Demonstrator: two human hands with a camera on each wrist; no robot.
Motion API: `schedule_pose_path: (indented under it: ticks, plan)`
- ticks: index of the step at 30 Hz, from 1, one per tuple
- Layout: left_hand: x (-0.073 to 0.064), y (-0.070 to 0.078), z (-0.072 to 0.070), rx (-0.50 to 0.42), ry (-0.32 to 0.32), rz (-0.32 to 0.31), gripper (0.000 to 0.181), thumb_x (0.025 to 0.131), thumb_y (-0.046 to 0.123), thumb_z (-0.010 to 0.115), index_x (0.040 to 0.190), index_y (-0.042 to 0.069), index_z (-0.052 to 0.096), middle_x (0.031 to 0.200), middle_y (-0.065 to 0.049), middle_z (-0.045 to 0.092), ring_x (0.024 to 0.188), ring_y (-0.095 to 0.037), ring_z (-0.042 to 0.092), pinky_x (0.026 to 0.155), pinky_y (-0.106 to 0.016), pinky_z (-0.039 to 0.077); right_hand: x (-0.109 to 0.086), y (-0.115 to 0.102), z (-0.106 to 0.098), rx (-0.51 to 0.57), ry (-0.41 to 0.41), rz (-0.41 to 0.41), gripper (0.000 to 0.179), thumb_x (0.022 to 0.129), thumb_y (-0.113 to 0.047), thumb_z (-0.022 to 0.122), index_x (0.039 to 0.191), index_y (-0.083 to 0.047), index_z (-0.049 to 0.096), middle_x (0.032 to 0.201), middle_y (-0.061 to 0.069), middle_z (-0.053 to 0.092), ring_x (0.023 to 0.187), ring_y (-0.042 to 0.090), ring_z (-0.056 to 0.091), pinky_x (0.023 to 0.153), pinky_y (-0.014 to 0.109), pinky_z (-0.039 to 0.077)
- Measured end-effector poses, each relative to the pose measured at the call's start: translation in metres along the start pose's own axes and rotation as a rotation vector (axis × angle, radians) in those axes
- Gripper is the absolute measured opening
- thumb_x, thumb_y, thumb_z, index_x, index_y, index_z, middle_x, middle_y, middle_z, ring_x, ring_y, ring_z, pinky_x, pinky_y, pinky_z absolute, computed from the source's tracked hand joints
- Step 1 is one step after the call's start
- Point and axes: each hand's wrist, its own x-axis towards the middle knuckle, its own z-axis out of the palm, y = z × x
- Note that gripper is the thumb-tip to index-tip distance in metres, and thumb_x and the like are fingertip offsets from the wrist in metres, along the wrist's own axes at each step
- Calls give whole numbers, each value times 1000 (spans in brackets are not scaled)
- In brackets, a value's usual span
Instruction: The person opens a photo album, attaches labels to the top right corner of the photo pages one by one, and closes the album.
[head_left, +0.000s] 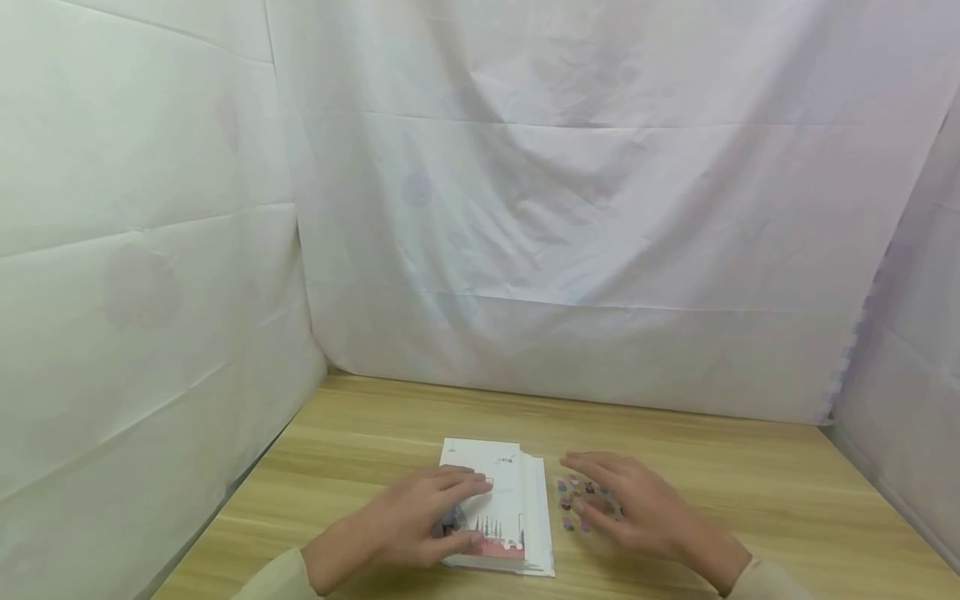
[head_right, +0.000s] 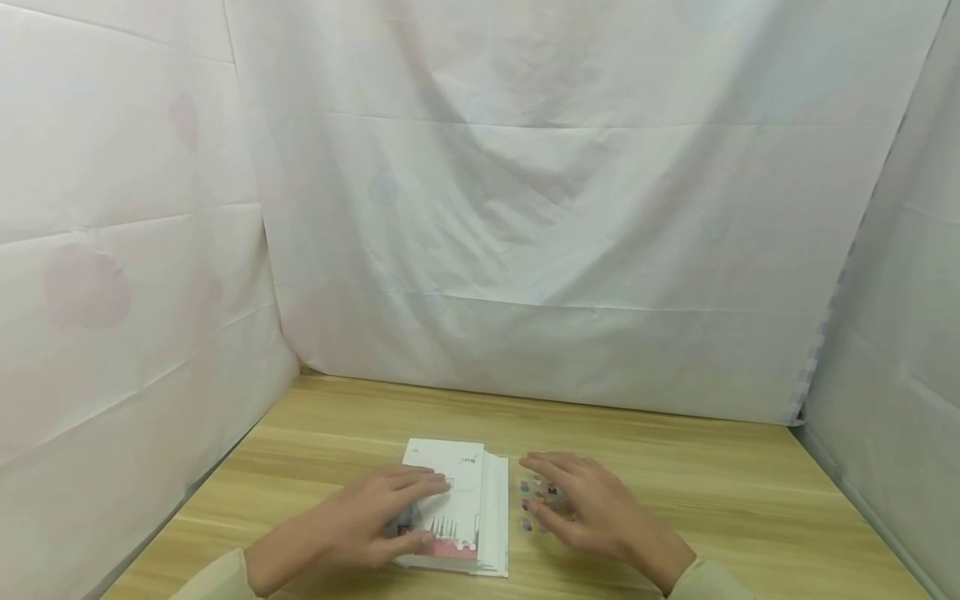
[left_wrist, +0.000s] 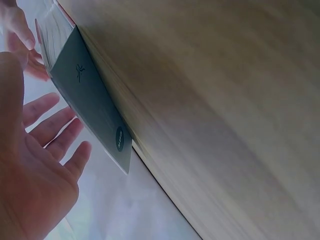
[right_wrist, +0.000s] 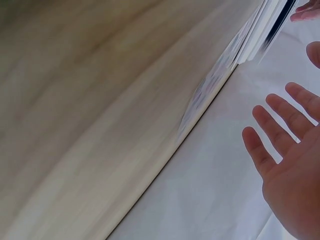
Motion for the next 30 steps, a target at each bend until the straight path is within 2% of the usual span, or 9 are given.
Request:
schedule_pose_path:
  ticks: [5,10,14,24,30]
  plan:
    - [-1,0,1,-6,1,13,63,109,63,50,154,20,59,157,1,62,145,-21,60,116,-47,54,3,-1,2,-1,-13,3,61,99,-39,77,157,-35,56,154,-9,64,135,18,67,102,50,61]
    - [-1,0,-1,-13,-10,13,62,108,66,50,150,21,62,157,2,62,145,-21,59,117,-47,53,8,-1,5,7,-13,-8,61,97,-37,80,154,-28,60,151,-4,67,133,20,68,103,50,60]
    - [-1,2,-4,-2,-7,37,62,108,65,51,150,20,62,155,1,63,143,-21,61,117,-46,53,13,-2,7,18,-39,-9,56,101,-43,76,152,-26,62,150,-1,69,132,21,69,103,50,61]
    - [-2,4,-4,20,25,99,64,106,64,56,149,17,62,151,-2,66,140,-20,64,115,-43,54,24,-9,10,61,-136,-20,56,107,-51,64,154,-21,60,153,3,66,133,24,69,101,54,61]
    - [-4,6,-5,45,17,92,67,105,67,55,150,17,62,152,-1,66,141,-21,63,114,-43,55,27,-12,14,91,-228,16,65,107,-57,61,157,-17,56,157,8,62,136,28,66,105,55,59]
